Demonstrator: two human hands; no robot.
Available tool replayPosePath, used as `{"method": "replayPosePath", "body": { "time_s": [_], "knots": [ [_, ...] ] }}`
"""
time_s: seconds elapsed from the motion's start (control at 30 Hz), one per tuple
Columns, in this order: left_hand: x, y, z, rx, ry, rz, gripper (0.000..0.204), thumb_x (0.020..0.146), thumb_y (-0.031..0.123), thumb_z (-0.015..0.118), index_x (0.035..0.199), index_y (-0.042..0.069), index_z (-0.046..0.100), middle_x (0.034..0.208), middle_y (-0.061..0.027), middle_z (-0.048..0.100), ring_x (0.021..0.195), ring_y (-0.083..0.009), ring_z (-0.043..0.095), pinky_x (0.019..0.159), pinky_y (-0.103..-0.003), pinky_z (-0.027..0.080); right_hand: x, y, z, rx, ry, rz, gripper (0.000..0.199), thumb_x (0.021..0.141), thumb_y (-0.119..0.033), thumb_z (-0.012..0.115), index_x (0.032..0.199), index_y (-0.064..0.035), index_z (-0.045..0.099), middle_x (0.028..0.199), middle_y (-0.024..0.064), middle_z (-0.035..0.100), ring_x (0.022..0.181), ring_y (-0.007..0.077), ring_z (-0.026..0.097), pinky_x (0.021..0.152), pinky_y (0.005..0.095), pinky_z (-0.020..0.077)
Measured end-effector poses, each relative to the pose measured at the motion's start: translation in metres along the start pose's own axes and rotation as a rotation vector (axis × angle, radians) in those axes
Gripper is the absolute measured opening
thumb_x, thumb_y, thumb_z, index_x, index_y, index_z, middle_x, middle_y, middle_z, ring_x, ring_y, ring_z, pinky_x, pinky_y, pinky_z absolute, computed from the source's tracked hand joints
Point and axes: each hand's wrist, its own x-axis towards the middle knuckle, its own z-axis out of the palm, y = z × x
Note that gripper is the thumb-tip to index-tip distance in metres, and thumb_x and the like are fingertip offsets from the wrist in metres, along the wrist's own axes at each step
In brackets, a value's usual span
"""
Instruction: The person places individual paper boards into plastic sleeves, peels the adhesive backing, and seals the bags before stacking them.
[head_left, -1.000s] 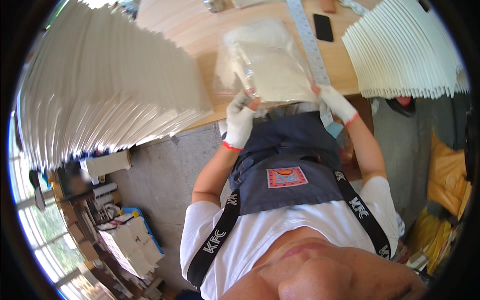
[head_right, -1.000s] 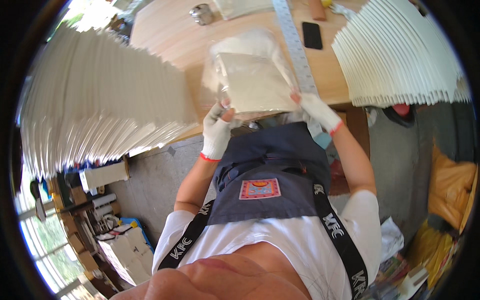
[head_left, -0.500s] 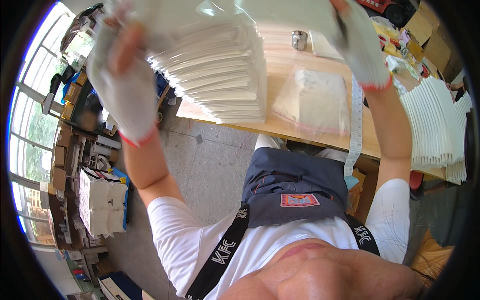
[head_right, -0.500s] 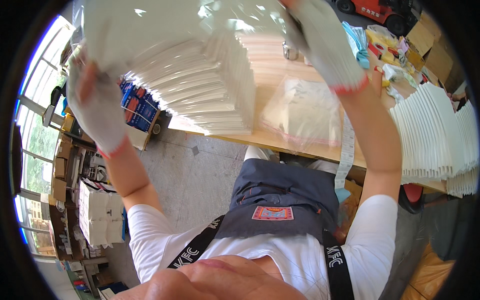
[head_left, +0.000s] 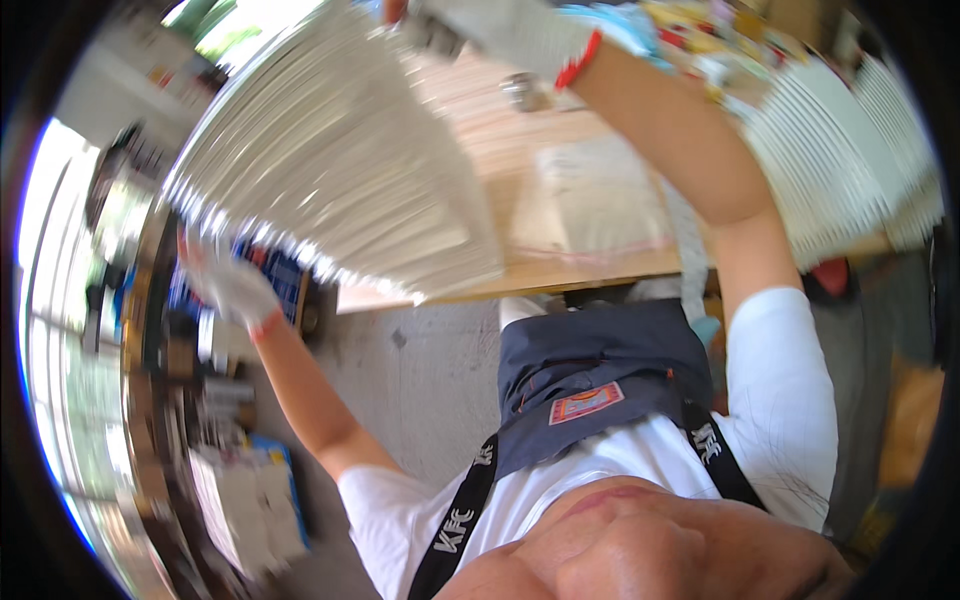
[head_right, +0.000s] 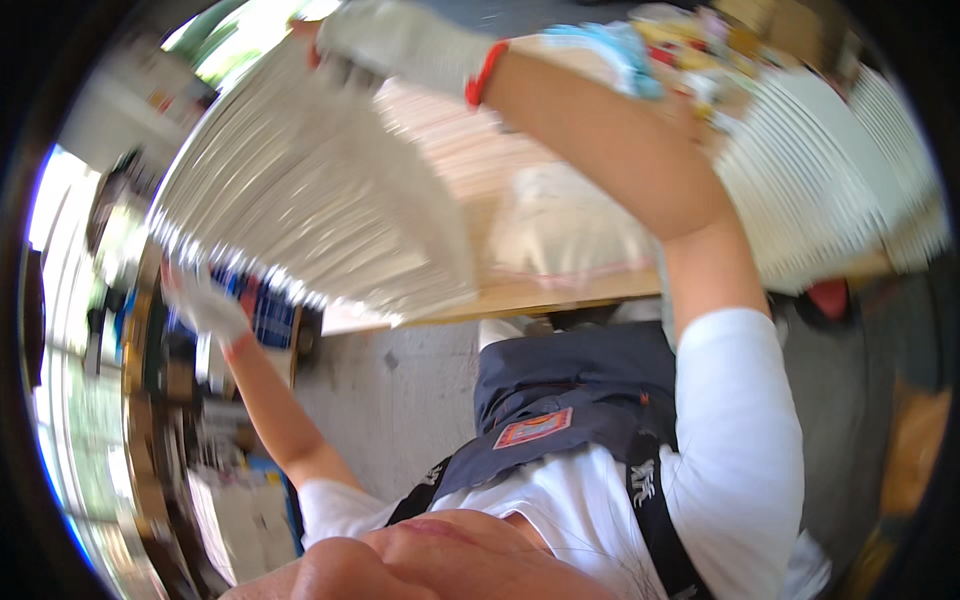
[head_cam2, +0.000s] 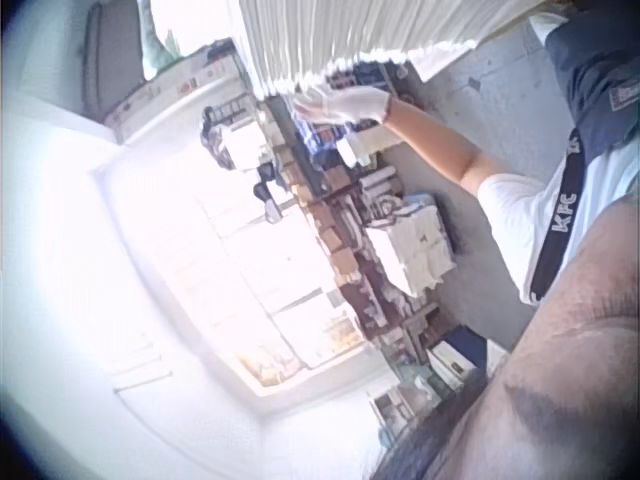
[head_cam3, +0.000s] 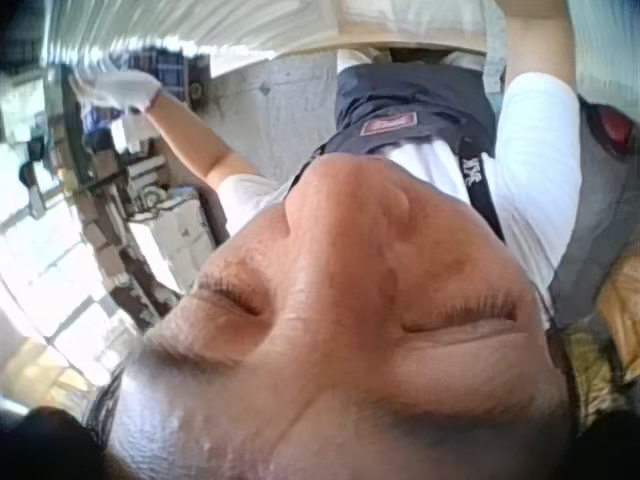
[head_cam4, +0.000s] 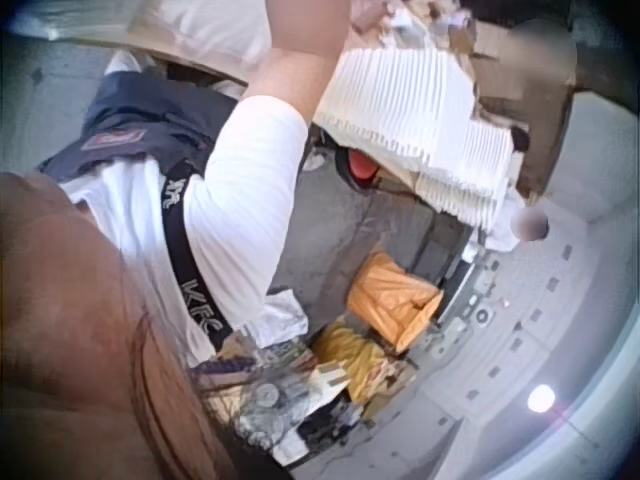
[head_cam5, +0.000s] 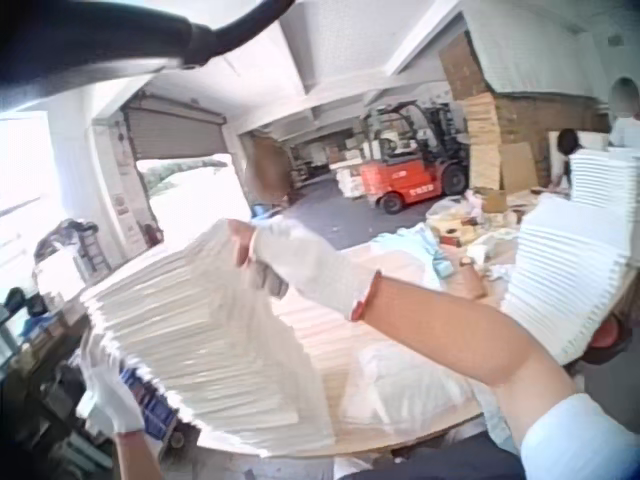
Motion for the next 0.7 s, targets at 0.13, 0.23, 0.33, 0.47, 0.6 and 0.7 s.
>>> {"method": "replayPosePath", "body": {
  "time_s": [0.13,0.23,0.33,0.47,0.6,0.7],
  "knots": [
    [-0.121,-0.074,-0.025,0.063,0.184,-0.147,0.047,0.092,0.021,0.050,0.130,-0.005,0.039,0.136,-0.0188,0.039,0.124,-0.0278,0.040,0.105,-0.041,0.032,-0.139,-0.003,-0.042,0.011,-0.041,0.014,0.032,0.089,-0.024,0.054,0.113,-0.0030,0.057,0.088,0.0051,0.064,0.065,0.0113,0.059,0.060,0.0260,0.0493],
    [-0.244,-0.169,-0.102,0.045,0.110,-0.559,0.043,0.095,0.018,0.048,0.130,-0.005,0.040,0.133,-0.0175,0.043,0.116,-0.0245,0.045,0.102,-0.037,0.034,-0.236,-0.006,-0.081,-0.350,0.307,-0.190,0.013,0.088,-0.016,0.055,0.087,-0.0039,0.061,0.079,0.0044,0.061,0.068,0.0089,0.058,0.056,0.0232,0.0460],
    [-0.385,-0.184,-0.107,0.493,-0.208,-0.596,0.027,0.090,0.007,0.044,0.113,-0.004,0.053,0.110,-0.0160,0.056,0.101,-0.0237,0.053,0.092,-0.035,0.041,-0.320,-0.022,-0.147,-0.884,0.898,-0.173,0.022,0.090,-0.024,0.053,0.089,-0.0031,0.059,0.079,0.0024,0.058,0.066,0.0105,0.054,0.061,0.0221,0.0455],
    [-0.440,-0.114,-0.012,0.370,-0.726,-0.602,0.026,0.081,0.000,0.051,0.106,0.001,0.059,0.105,-0.0144,0.059,0.100,-0.0258,0.055,0.089,-0.035,0.042,-0.409,-0.070,-0.265,-1.426,1.418,0.090,0.032,0.085,-0.034,0.053,0.080,-0.0037,0.061,0.063,0.0052,0.059,0.054,0.0162,0.054,0.050,0.0300,0.0419],
    [-0.404,-0.077,0.075,0.153,-1.101,0.174,0.021,0.074,-0.002,0.058,0.094,0.003,0.061,0.099,-0.0156,0.061,0.093,-0.0315,0.057,0.082,-0.037,0.045,-0.447,-0.089,-0.311,-1.007,1.329,0.829,0.032,0.086,-0.032,0.055,0.086,-0.0024,0.064,0.067,0.0050,0.061,0.061,0.0175,0.056,0.056,0.0302,0.0434],
    [-0.396,-0.085,0.103,0.216,-1.167,0.184,0.017,0.074,-0.002,0.059,0.090,0.003,0.061,0.099,-0.0161,0.061,0.092,-0.0335,0.057,0.081,-0.040,0.045,-0.458,-0.065,-0.349,-0.505,1.340,0.660,0.027,0.084,-0.029,0.063,0.079,-0.0031,0.064,0.063,0.0010,0.058,0.054,0.0132,0.051,0.046,0.0271,0.0372]
  ]
}}
